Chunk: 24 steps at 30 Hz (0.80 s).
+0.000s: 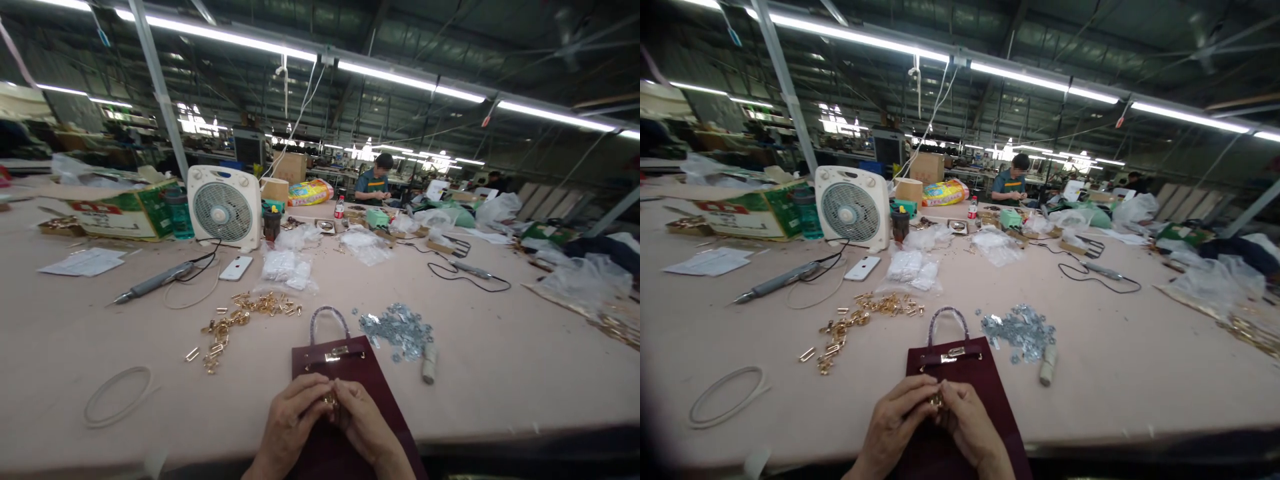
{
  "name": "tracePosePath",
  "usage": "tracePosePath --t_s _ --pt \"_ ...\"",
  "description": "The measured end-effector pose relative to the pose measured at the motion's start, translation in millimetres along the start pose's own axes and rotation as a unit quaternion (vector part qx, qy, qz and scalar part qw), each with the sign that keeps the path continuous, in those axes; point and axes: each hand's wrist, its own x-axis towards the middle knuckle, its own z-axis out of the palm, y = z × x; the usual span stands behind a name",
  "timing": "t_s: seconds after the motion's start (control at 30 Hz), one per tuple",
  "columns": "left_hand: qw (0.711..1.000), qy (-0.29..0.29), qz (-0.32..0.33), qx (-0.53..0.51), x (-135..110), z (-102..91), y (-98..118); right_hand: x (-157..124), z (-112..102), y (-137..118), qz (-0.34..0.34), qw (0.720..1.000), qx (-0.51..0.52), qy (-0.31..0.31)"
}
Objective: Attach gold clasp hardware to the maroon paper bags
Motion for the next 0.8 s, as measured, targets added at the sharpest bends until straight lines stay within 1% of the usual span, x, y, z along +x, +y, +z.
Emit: tracePosePath --t_s 0.07,0.2,0.4,0.5,0.6,0.67,0.73,0.8 --pt "1.0 -0.011 0.006 0.001 -3 0.1 0 -4 -4 2 0.012 1.0 0.0 0.008" --pt "1.0 -0.002 0.003 0.004 -6 0.7 0 -4 -4 4 0.027 1.0 -0.003 0.01" --pt "1.0 -0.01 -0.025 -0.009 -7 1.9 3 -6 0 -1 0.051 0.999 0.006 0.002" --pt "0.998 0.008 -0.05 -0.022 -7 1.9 3 -9 1 -4 0.03 0.999 -0.012 0.003" --pt "0.996 0.023 -0.074 -0.043 -7 1.9 4 -12 0 -4 -0.013 0.999 -0.024 0.024" --pt "0.996 0.022 -0.073 -0.038 -7 2.0 4 -13 -1 -1 -0.018 0.999 -0.014 0.049" --pt "0.996 0.037 -0.079 -0.001 -6 2.3 2 -14 -5 3 -0.021 0.997 -0.002 0.078" --pt "0.989 0.067 -0.109 0.077 -4 3.4 -3 -14 -11 5 -0.039 0.993 -0.009 0.109"
